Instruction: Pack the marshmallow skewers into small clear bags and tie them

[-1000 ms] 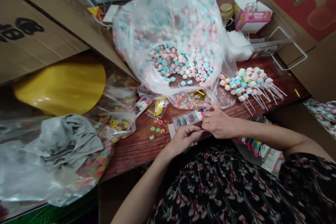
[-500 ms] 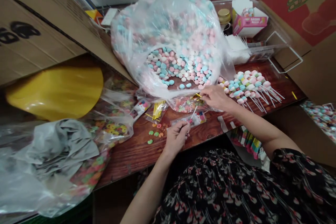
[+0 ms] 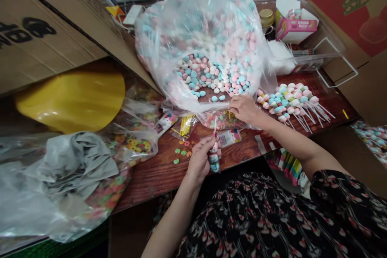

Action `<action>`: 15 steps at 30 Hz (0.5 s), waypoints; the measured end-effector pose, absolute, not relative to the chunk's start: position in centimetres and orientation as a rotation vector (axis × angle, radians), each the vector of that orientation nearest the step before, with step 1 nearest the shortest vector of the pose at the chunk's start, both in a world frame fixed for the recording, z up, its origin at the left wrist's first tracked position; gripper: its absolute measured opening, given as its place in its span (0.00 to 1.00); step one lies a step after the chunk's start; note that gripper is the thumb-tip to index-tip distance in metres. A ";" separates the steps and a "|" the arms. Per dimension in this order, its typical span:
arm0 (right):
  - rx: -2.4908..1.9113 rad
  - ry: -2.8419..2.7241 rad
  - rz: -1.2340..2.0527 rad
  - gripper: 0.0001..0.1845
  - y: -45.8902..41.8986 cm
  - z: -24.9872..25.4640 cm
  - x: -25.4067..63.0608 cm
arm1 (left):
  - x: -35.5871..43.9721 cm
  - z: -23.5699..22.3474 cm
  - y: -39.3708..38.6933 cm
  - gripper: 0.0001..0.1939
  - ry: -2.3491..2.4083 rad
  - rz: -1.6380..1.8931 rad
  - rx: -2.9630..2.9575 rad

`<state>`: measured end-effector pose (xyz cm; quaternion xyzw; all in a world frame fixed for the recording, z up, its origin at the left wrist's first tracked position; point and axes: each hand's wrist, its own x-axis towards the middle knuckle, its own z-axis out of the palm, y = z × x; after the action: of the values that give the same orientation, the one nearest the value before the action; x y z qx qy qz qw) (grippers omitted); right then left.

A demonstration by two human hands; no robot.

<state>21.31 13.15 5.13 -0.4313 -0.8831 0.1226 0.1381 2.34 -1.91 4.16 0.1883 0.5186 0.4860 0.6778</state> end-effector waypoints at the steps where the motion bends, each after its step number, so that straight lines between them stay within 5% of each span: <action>1: -1.190 -2.482 0.392 0.13 13.1 5.0 21.6 | 2.3 4.3 -1.8 0.15 1.156 1.091 0.418; 15: -0.750 -2.686 -0.110 0.18 11.5 4.1 22.9 | 6.0 5.7 3.7 0.12 0.956 1.078 0.391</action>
<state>22.85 11.52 4.11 -0.2647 -0.9476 -0.0389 0.1746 6.03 3.67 5.70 0.1778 0.4347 0.4905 0.7340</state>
